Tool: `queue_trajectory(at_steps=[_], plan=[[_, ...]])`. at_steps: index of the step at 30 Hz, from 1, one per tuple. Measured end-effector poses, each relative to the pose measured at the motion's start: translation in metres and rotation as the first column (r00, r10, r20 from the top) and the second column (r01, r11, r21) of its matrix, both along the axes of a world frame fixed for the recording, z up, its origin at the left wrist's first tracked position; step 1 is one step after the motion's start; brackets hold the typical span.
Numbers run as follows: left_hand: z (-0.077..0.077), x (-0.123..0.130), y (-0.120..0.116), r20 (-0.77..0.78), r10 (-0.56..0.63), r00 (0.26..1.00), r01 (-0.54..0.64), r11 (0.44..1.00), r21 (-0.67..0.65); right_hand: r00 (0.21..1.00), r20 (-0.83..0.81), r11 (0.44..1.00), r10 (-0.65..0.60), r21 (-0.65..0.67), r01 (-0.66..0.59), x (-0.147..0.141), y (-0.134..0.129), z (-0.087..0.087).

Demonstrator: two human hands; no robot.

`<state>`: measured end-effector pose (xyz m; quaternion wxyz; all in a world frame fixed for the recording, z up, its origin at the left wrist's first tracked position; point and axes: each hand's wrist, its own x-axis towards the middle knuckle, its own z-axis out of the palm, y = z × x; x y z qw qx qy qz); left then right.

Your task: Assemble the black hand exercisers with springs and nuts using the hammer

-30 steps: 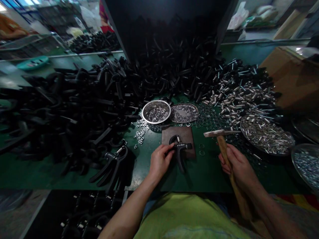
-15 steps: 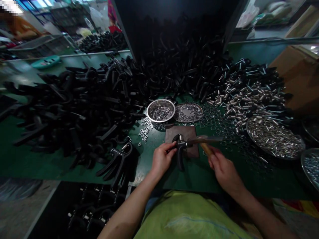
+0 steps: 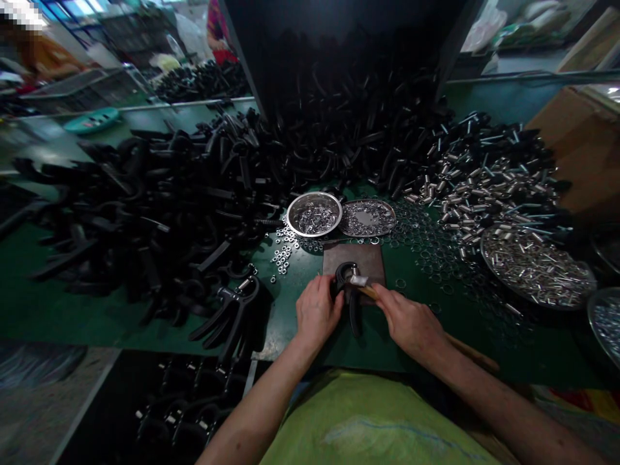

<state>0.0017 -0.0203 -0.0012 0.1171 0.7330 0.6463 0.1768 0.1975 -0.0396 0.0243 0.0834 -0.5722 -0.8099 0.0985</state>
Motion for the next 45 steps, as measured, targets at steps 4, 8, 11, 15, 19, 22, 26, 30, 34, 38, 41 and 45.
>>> queue_trajectory(at_steps=[4,8,11,15,19,22,26,30,34,38,41,45], plan=[[-0.003,-0.006,0.001,0.083,-0.025,0.996,0.028,0.999,-0.039,0.999,0.017,0.998,-0.047,0.034,0.046,0.009,0.004,-0.005],[0.0,-0.008,0.008,0.49,0.036,0.871,0.061,0.982,-0.181,0.967,0.064,0.947,-0.247,0.226,0.227,0.043,0.009,-0.014],[0.002,0.002,0.01,0.781,0.343,0.521,0.12,0.877,-0.466,0.898,0.194,0.888,-0.394,0.334,0.317,0.078,0.013,-0.027],[0.002,0.024,-0.003,0.762,0.622,0.18,0.265,0.716,-0.646,0.844,0.308,0.877,-0.439,0.351,0.328,0.102,0.026,-0.033],[0.016,0.031,-0.02,0.784,0.503,0.363,0.287,0.74,-0.608,0.96,0.126,0.928,-0.25,0.313,0.201,0.086,0.067,-0.021],[0.035,0.025,-0.016,0.756,0.234,0.611,0.295,0.819,-0.492,0.996,-0.042,0.97,-0.084,0.225,0.091,0.061,0.119,-0.015],[0.045,0.019,0.028,0.559,-0.132,0.818,0.28,0.942,-0.186,0.993,-0.075,0.99,-0.092,0.105,0.099,0.032,0.19,-0.022],[0.031,0.025,0.103,0.264,-0.267,0.927,0.259,0.964,0.066,0.989,-0.074,0.99,-0.124,0.064,0.129,0.017,0.227,-0.036],[0.017,0.043,0.173,-0.116,-0.273,0.955,0.288,0.946,0.147,0.983,-0.1,0.985,-0.156,0.056,0.162,0.013,0.23,-0.038],[0.011,0.06,0.215,-0.315,-0.307,0.898,0.35,0.933,0.088,0.96,-0.184,0.973,-0.211,0.052,0.224,0.018,0.22,-0.029],[0.005,0.065,0.227,-0.303,-0.325,0.896,0.357,0.933,0.055,0.937,-0.261,0.968,-0.231,0.036,0.249,0.026,0.21,-0.02],[0.002,0.064,0.229,-0.265,-0.306,0.915,0.329,0.943,0.048,0.836,-0.483,0.961,-0.261,-0.046,0.273,0.037,0.187,-0.009]])
